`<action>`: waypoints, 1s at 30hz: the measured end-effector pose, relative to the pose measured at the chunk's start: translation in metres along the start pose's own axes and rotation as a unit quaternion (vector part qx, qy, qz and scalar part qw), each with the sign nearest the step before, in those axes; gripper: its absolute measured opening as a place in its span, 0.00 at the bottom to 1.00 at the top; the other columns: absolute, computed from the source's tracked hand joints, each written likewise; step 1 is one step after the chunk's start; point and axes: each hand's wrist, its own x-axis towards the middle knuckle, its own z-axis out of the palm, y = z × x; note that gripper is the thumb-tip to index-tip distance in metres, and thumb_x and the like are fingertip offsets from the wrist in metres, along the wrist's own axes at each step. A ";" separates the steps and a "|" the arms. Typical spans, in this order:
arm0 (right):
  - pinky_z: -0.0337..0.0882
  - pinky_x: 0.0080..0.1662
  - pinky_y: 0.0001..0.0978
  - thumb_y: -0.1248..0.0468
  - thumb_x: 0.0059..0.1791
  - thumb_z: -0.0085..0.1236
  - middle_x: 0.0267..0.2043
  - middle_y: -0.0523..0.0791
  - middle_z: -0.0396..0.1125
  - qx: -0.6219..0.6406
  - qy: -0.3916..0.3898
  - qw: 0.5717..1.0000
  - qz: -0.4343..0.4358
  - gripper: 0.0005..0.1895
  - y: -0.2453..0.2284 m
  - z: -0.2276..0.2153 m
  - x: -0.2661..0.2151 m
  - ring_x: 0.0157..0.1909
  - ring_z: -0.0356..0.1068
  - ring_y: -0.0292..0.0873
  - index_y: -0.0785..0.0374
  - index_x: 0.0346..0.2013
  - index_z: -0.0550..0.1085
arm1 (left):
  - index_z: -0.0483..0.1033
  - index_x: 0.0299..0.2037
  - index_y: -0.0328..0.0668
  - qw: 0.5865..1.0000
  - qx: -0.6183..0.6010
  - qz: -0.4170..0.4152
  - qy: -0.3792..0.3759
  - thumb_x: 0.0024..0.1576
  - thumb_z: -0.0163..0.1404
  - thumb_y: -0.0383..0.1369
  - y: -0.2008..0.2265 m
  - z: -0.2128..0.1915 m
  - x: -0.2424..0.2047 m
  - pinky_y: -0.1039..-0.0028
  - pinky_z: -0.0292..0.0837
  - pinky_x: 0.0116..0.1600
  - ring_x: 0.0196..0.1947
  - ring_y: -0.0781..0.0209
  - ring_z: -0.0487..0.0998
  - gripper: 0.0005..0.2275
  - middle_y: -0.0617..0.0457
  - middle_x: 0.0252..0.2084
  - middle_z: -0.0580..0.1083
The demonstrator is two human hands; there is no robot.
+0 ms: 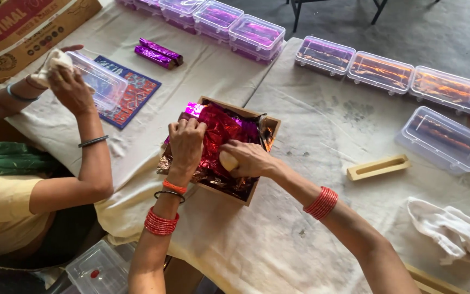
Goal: Cleaning wooden tubes with a cloth and wrapping them in silver and red decorative foil.
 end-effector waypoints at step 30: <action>0.62 0.66 0.53 0.58 0.53 0.57 0.68 0.52 0.63 -0.088 0.209 0.966 -0.128 0.24 -0.006 0.013 -0.043 0.68 0.62 0.54 0.52 0.64 0.68 | 0.67 0.49 0.38 0.647 -0.747 -0.150 0.002 0.66 0.51 0.28 0.038 -0.071 0.032 0.78 0.73 0.41 0.37 0.68 0.74 0.06 0.53 0.39 0.75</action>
